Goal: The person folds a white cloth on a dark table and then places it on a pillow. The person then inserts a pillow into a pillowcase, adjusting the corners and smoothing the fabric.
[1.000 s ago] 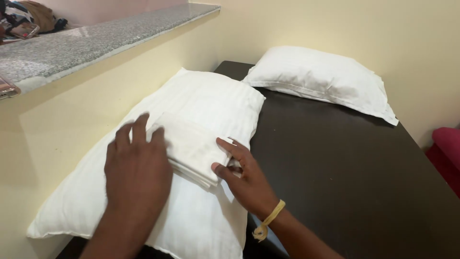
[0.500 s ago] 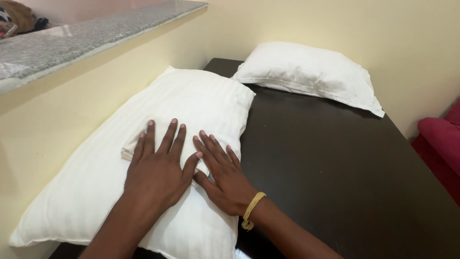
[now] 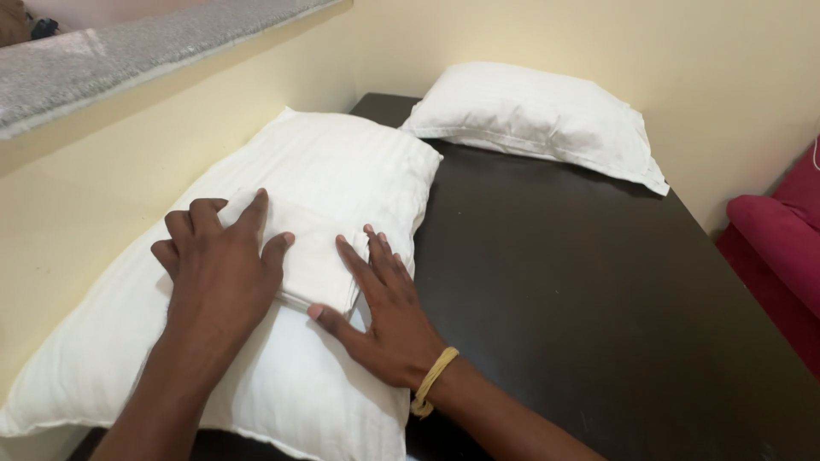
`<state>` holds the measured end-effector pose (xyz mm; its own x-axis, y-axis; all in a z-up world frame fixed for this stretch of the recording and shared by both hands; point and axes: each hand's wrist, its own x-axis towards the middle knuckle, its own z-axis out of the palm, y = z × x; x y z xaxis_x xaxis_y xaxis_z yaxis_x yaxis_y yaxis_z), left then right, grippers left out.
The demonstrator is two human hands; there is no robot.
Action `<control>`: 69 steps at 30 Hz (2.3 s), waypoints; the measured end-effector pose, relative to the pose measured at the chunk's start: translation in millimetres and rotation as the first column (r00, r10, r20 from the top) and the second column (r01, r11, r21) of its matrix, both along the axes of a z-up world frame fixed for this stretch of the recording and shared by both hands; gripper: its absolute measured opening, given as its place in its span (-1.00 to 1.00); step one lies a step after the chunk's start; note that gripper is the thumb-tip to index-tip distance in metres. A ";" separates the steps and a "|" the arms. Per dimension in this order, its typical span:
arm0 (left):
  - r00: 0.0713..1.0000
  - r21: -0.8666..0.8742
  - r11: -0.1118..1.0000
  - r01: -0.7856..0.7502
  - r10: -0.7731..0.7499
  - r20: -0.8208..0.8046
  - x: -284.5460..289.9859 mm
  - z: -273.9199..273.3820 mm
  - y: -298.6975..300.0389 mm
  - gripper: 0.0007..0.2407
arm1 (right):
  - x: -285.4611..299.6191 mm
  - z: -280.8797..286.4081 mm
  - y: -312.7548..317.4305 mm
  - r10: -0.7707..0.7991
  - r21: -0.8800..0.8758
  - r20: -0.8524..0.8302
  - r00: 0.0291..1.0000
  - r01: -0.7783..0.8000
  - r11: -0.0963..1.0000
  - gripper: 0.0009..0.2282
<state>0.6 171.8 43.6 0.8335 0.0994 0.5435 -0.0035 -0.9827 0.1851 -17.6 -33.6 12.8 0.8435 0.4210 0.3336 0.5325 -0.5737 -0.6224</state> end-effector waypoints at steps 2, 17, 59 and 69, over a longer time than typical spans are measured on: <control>0.999 0.028 0.999 -0.031 0.030 0.040 -1.5 12.9 3.4 -0.50 | 3.1 0.7 5.5 0.020 0.037 0.017 1.000 -0.021 0.999 -0.21; 0.964 0.370 0.911 0.182 -0.090 -0.251 59.5 -8.2 -69.7 -0.50 | 28.9 -12.7 -4.0 0.089 -0.021 0.073 0.993 -0.088 0.996 -0.10; 0.816 -0.022 0.976 0.218 -0.195 -0.544 262.6 -99.6 -320.1 -0.07 | 328.0 -66.6 -417.1 -0.747 -0.224 0.510 0.426 0.904 0.363 -0.27; 0.815 -0.026 0.975 0.223 -0.201 -0.543 263.0 -98.0 -320.3 -0.08 | 373.9 -76.4 -470.7 -0.883 -0.213 0.080 0.462 0.874 0.437 -0.02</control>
<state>263.6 -148.5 -54.3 0.9922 -0.1247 0.0005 -0.1227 -0.9755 0.1825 356.4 -504.3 -63.6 0.8083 -0.5050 0.3026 -0.3505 -0.8258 -0.4418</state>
